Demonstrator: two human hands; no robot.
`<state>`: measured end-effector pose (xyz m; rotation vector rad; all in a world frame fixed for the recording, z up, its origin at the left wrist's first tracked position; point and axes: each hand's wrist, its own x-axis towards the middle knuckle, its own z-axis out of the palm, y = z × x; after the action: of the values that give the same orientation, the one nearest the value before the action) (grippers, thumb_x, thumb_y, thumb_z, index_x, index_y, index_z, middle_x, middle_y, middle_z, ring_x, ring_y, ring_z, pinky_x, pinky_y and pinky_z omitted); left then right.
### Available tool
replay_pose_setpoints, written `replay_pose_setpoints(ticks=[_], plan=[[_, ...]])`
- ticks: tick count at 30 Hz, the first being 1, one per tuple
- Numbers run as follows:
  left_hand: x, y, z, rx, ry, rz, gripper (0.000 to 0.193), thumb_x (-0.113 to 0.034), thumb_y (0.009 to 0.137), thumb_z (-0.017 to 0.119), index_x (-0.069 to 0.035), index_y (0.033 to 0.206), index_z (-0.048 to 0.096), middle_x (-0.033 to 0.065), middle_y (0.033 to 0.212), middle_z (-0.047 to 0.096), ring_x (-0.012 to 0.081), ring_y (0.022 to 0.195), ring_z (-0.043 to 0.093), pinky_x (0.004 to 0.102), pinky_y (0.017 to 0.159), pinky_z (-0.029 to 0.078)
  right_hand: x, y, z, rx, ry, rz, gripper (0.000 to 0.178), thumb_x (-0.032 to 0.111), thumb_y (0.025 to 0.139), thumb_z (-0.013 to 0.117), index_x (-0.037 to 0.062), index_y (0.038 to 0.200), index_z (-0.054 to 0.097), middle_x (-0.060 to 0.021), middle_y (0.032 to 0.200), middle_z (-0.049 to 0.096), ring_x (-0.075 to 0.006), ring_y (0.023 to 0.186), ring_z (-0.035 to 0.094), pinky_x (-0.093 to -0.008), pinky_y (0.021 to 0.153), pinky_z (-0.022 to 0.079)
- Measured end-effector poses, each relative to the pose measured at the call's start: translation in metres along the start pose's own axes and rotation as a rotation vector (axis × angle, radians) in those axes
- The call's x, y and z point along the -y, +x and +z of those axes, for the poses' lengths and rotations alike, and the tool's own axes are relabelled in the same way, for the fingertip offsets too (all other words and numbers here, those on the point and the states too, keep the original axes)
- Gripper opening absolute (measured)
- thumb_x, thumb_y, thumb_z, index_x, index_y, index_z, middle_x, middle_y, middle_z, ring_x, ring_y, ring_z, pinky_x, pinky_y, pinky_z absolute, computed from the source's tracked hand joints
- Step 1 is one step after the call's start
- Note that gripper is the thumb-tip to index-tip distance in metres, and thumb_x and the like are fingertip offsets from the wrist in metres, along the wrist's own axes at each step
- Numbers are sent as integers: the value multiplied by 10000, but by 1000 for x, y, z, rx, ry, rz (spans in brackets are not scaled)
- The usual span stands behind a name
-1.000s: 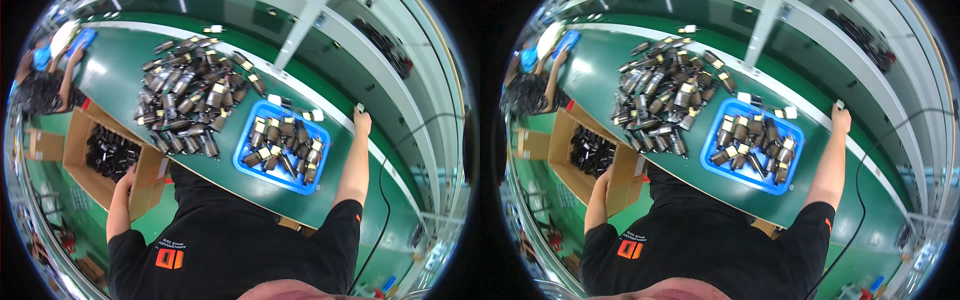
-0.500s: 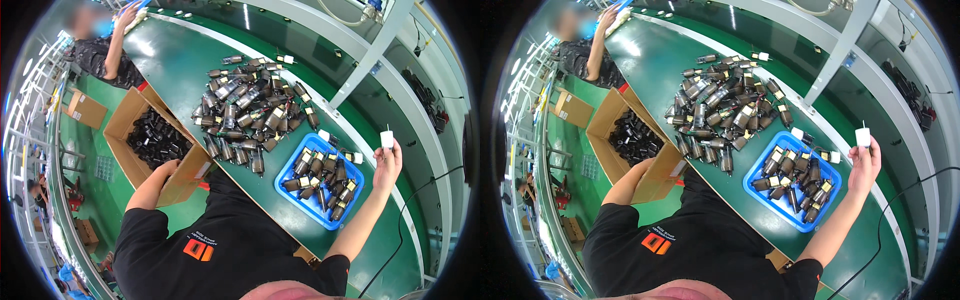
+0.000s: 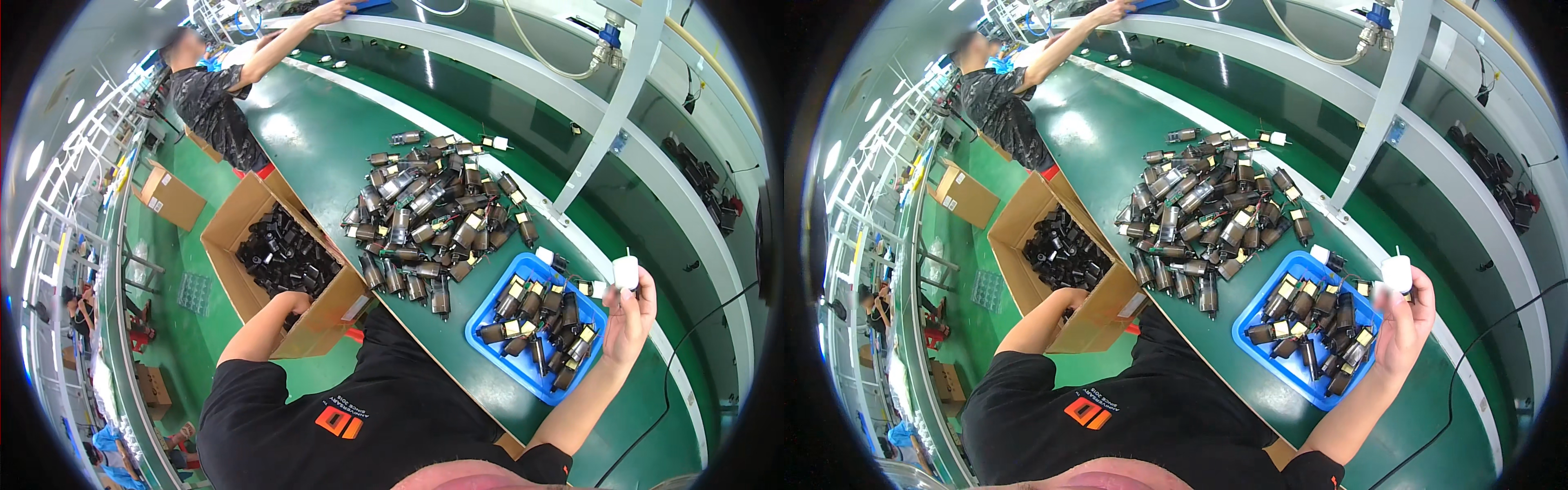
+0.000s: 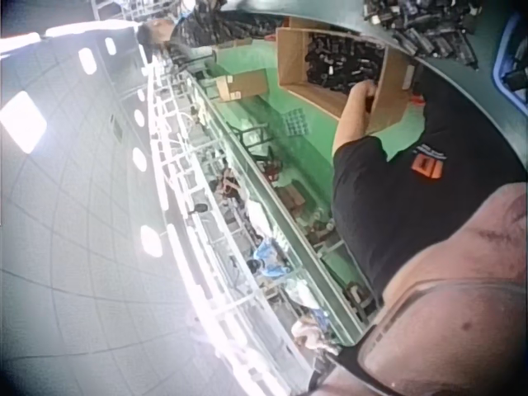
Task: The worker is assembling electronic components, specifically attaching white plastic pieces and circuit boards to black cylindrical housings on a factory assembly line.
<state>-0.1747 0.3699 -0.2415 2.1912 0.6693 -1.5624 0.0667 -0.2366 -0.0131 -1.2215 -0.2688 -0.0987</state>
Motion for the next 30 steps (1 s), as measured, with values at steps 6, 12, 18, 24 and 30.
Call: replay_pose_setpoints(ticks=[6, 12, 18, 24, 30], plan=[[11, 1, 5, -457, 36, 185, 540, -334, 688, 725, -72, 1156, 663, 180, 1090, 684, 310, 1030, 649, 391, 870, 502, -8, -7, -7, -49, 19, 17, 375, 41, 833, 634, -28, 1184, 517, -84, 948, 598, -122, 734, 543, -241, 639, 440], [-22, -123, -16, -1463, -558, 93, 252, -152, 757, 712, -4, 955, 667, 116, 785, 666, 158, 799, 651, 283, 705, 503, 3, -9, 2, 8, 162, -6, 401, 57, 833, 637, -3, 1202, 493, -97, 965, 595, -138, 726, 561, -254, 630, 458], [-180, -223, -50, -1303, -887, 1106, 304, 30, 762, 709, 8, 1059, 647, 45, 972, 673, 104, 918, 622, 261, 841, 496, -8, -21, 19, 58, 255, -19, 448, 60, 805, 677, 20, 1207, 484, -128, 1029, 608, -199, 767, 621, -291, 650, 514], [-286, -232, -54, -1160, -490, 1560, 447, -9, 655, 801, -57, 1084, 686, 102, 1065, 674, 230, 979, 661, 323, 848, 522, 1, -33, 74, 155, 22, 9, 409, -28, 738, 723, -7, 1097, 528, -132, 995, 630, -181, 825, 646, -313, 720, 548], [-325, -233, -45, -732, -383, 1674, 602, 22, 749, 705, 23, 1322, 520, 132, 1116, 586, 218, 1058, 571, 313, 916, 441, 8, -51, 78, 255, -222, -180, 329, -51, 682, 760, 11, 962, 598, -128, 932, 665, -186, 840, 637, -297, 775, 503]])
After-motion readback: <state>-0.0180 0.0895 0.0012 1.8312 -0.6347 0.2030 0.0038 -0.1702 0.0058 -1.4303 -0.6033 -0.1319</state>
